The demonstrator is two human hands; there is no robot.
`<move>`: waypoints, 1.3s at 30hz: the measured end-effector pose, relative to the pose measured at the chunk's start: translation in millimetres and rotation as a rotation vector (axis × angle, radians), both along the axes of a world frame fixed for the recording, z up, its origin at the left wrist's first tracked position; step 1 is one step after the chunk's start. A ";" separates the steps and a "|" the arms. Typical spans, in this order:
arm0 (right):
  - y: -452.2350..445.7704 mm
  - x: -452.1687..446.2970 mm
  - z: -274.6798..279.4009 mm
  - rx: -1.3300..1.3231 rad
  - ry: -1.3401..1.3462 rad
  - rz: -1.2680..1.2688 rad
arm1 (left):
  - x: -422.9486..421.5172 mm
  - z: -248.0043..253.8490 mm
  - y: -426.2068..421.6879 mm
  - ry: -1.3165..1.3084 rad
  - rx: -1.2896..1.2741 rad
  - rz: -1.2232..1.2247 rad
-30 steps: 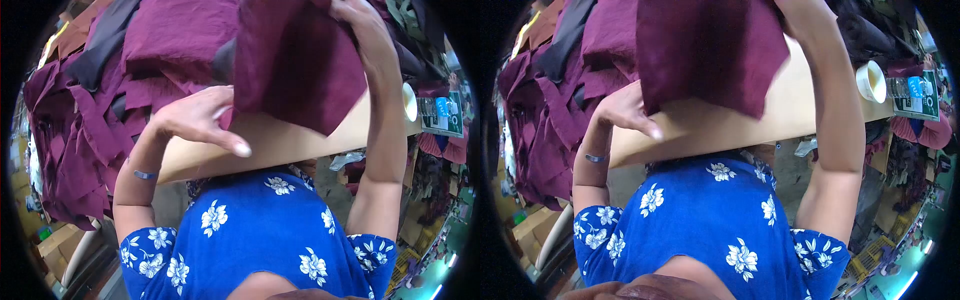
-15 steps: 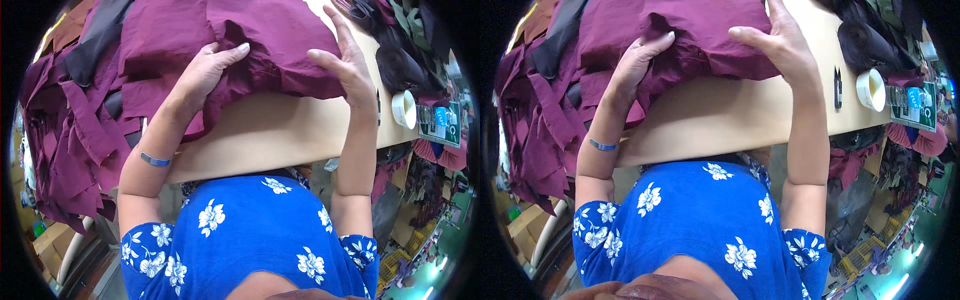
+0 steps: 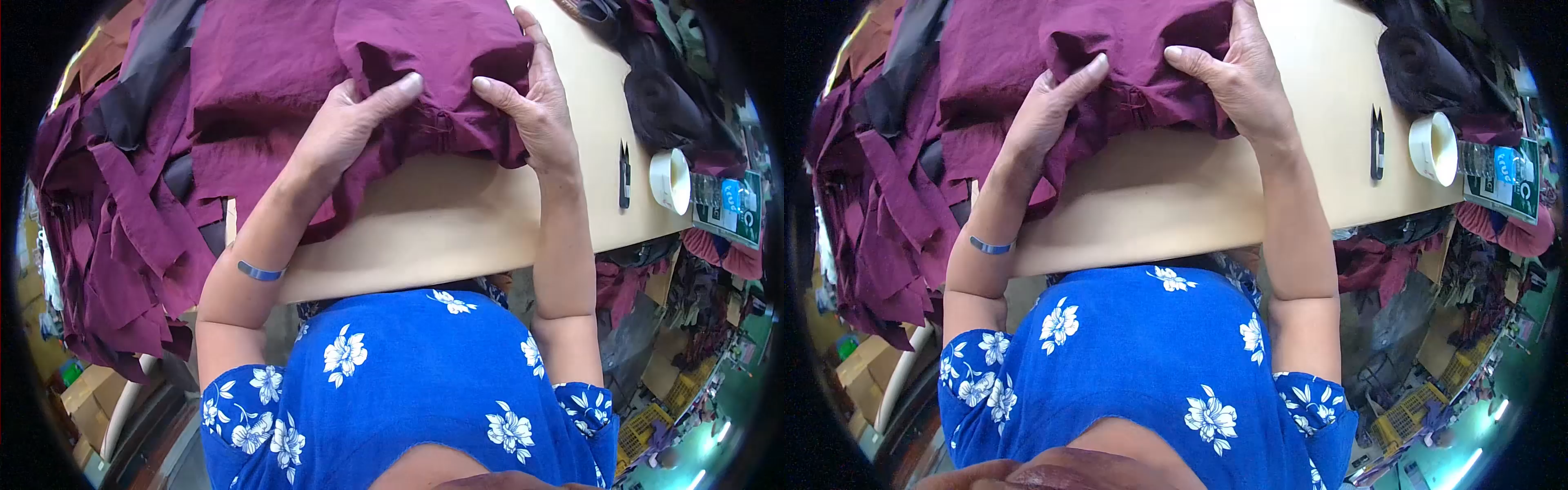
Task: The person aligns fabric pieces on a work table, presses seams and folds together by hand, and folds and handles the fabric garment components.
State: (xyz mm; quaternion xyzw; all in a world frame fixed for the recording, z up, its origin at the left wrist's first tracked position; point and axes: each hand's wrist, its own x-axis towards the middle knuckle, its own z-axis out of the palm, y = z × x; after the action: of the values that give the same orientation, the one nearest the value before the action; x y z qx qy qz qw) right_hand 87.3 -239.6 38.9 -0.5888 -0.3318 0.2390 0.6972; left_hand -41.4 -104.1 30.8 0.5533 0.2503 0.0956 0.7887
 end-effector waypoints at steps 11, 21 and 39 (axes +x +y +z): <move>-1.2 1.2 -16.7 0.072 -0.095 -0.031 | -2.6 -9.4 -9.6 -0.153 0.092 0.016; -8.6 -13.3 -14.0 -0.052 -0.113 -0.092 | -1.8 -7.9 -15.8 -0.108 0.013 -0.011; 36.8 44.0 28.3 -0.667 -1.554 -0.084 | -23.7 -24.5 -30.0 -0.052 0.266 -0.258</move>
State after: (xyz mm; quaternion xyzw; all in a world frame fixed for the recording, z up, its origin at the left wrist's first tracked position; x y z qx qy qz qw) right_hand 131.2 -202.8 67.2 -0.7726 -0.6066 -0.1745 0.0690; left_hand -65.2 -134.0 6.3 0.6777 0.1416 0.0401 0.7205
